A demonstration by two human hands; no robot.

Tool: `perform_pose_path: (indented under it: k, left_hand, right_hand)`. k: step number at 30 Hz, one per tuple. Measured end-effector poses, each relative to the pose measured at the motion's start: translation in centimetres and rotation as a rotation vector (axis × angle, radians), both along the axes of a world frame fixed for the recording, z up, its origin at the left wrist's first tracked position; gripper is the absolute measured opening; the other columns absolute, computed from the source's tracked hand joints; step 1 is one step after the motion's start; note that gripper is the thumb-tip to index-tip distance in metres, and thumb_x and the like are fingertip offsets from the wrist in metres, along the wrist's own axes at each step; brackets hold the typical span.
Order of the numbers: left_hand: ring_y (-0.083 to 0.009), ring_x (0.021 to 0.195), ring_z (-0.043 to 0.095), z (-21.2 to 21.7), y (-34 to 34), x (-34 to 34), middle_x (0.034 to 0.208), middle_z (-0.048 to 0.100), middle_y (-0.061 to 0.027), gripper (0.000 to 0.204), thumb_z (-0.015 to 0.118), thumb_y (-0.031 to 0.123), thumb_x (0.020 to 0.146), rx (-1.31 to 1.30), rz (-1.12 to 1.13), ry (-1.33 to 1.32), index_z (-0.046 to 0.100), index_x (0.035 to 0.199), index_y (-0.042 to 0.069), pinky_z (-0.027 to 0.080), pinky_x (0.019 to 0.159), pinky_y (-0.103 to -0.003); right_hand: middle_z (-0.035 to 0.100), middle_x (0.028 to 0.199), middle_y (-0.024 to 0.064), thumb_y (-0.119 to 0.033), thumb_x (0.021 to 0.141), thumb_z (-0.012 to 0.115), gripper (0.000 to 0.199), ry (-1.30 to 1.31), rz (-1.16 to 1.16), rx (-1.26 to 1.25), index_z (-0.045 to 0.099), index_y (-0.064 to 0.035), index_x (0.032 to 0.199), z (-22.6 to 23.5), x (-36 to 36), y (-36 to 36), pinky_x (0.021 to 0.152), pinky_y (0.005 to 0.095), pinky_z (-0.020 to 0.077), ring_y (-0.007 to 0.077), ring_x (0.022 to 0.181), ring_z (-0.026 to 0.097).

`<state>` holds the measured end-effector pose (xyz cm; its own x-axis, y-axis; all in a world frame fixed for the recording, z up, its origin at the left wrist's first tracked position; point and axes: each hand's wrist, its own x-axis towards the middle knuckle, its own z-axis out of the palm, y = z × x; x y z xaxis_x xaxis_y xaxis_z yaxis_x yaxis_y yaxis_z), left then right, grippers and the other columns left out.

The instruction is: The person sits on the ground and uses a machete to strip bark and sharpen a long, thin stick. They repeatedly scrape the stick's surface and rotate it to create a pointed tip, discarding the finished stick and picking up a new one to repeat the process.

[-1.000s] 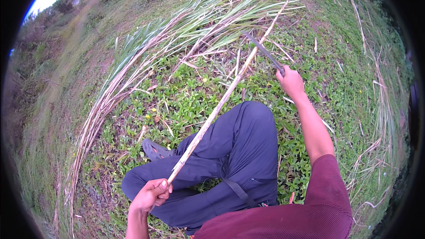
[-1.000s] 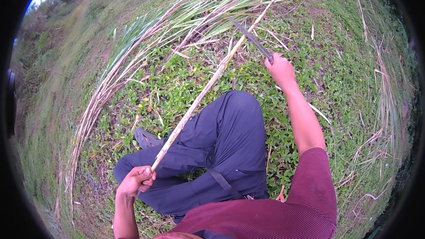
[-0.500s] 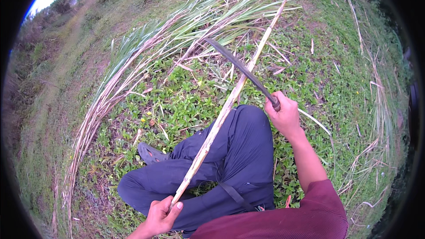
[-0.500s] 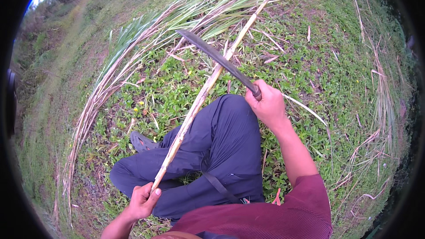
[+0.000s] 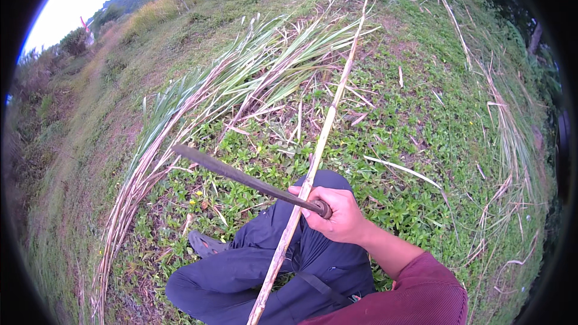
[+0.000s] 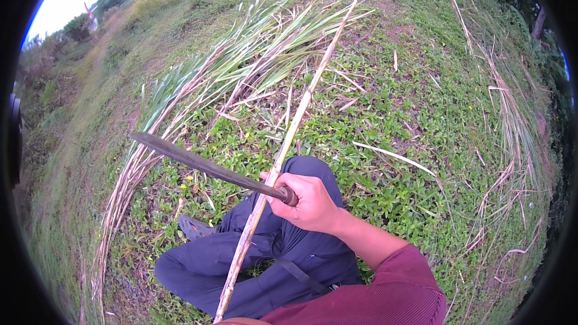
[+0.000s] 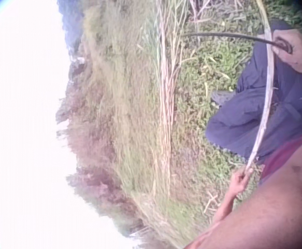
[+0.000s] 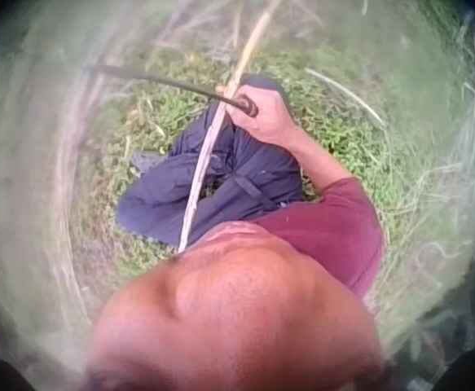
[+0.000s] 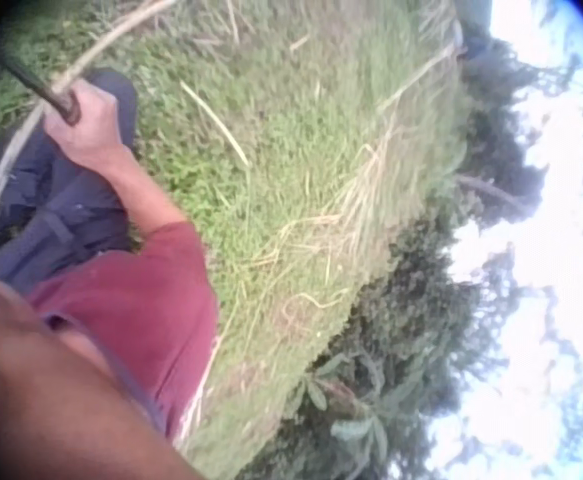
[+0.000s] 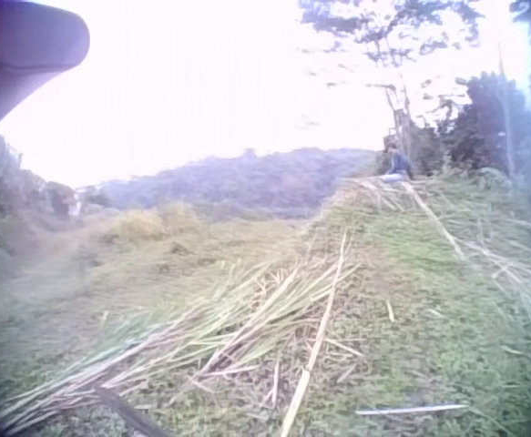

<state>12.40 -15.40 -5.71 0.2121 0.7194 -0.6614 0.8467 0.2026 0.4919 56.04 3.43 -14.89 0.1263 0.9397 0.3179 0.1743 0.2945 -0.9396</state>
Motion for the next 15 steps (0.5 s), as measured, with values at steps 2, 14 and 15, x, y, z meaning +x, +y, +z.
perform_pose_path:
  k: [2, 14, 15]
  left_hand:
    - [-0.0097, 0.063, 0.046, -1.1, -1.5, 0.9, 0.070, 0.053, 0.0003, 0.024, 0.061, 0.029, 0.103, -0.074, 0.197, -0.046, 0.065, 0.098, 0.006, 0.040, 0.056, -0.032]
    - [-0.0038, 0.044, 0.031, -4.0, 14.3, 13.0, 0.057, 0.039, 0.0065, 0.035, 0.052, 0.033, 0.107, -0.073, 0.316, -0.546, 0.051, 0.082, 0.008, 0.025, 0.041, -0.023]
    - [-0.0037, 0.044, 0.026, -3.8, 17.6, 14.4, 0.059, 0.034, 0.0076, 0.035, 0.047, 0.035, 0.109, -0.206, 0.347, -0.619, 0.050, 0.086, 0.009, 0.020, 0.041, -0.023]
  right_hand:
    - [0.071, 0.083, 0.0040, -0.017, 0.095, 0.067, 0.019, 0.194, 0.083, -0.221, 0.067, 0.0011, 0.096, 1.5, -0.8, -0.2, 0.049, 0.0251, 0.0423, 0.0023, 0.054, 0.052]
    - [0.058, 0.058, 0.0060, -0.034, 0.099, 0.063, 0.037, 0.110, -0.325, -0.287, 0.063, 0.0015, 0.092, 2.3, 1.7, 6.3, 0.046, 0.0329, 0.0466, 0.0147, 0.044, 0.056]
    - [0.061, 0.062, 0.0101, -0.033, 0.097, 0.064, 0.035, -0.122, -0.353, -0.297, 0.063, 0.0007, 0.092, 2.2, 2.3, 6.1, 0.050, 0.0365, 0.0491, 0.0212, 0.048, 0.059]
